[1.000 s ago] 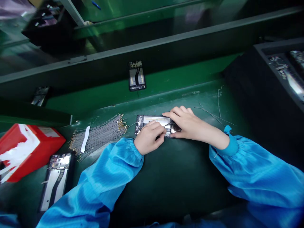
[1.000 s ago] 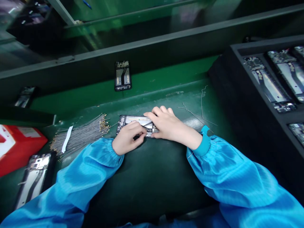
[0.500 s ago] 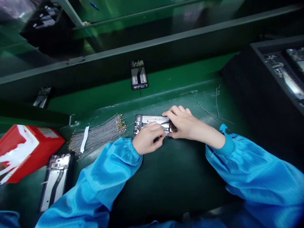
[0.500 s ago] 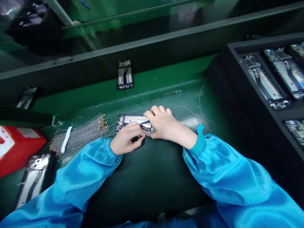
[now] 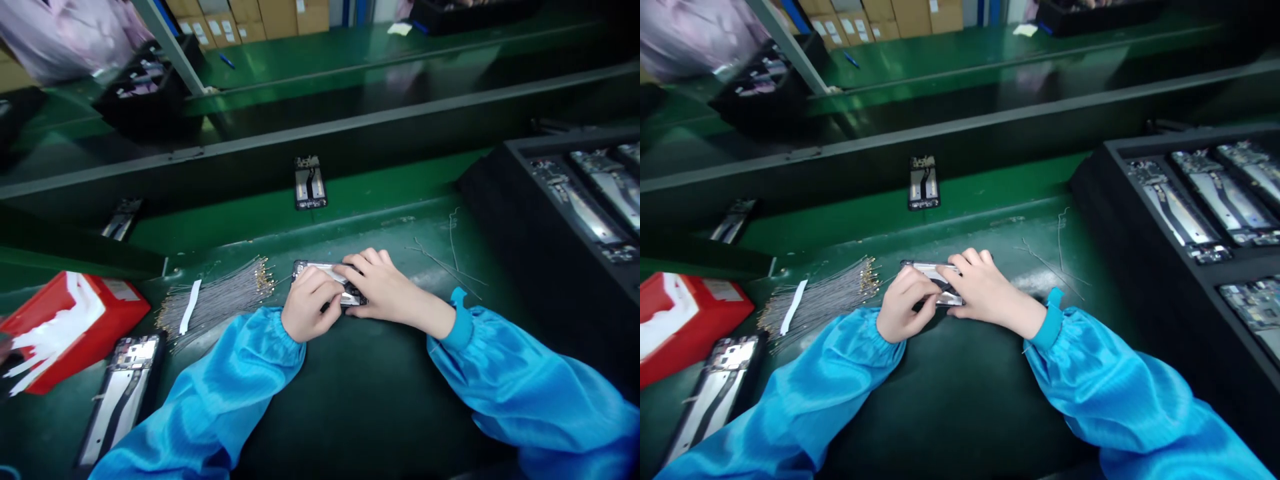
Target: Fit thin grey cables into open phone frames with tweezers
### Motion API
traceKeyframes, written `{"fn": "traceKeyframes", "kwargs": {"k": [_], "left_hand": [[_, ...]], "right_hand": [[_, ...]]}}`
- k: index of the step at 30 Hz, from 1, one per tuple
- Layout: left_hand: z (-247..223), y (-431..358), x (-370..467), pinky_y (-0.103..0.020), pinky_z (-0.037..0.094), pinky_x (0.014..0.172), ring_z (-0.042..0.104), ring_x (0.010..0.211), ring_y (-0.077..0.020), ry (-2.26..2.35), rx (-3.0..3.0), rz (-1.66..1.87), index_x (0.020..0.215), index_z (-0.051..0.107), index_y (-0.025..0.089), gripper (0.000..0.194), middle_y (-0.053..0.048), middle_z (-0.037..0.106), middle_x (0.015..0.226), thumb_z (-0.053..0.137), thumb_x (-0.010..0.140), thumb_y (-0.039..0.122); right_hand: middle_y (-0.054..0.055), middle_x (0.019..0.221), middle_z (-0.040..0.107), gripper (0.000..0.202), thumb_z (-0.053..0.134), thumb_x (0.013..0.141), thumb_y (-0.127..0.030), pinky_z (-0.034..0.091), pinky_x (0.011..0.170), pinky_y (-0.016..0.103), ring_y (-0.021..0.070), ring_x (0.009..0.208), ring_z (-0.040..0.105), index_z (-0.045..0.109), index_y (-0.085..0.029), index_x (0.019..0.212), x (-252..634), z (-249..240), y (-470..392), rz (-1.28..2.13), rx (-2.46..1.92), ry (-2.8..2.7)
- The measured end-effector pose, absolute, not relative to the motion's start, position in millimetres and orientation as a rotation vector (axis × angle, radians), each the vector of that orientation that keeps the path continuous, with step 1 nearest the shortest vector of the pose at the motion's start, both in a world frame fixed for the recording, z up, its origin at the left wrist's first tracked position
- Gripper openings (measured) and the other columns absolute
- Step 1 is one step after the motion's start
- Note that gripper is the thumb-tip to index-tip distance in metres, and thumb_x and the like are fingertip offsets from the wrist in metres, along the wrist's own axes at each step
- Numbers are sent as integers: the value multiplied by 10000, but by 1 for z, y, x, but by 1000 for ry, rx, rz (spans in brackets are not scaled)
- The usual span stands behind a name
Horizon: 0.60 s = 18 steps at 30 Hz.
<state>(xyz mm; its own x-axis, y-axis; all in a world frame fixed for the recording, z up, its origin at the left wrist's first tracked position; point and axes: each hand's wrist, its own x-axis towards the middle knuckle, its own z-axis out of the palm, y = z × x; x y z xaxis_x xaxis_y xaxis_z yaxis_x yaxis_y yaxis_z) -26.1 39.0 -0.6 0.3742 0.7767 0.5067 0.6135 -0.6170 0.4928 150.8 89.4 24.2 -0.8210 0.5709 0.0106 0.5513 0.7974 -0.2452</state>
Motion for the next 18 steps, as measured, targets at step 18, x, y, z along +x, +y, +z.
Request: {"fn": "traceKeyframes", "kwargs": {"k": [18], "left_hand": [[17, 50, -48, -329, 381, 711, 477, 813, -186, 1530, 2593, 469, 853, 558, 183, 104, -50, 550, 877, 468, 805, 203]], "right_hand": [[151, 1018, 548, 287, 422, 833, -316, 365, 729, 344, 252, 908, 486, 533, -125, 1018, 103, 28, 193, -195, -1395, -2663]]}}
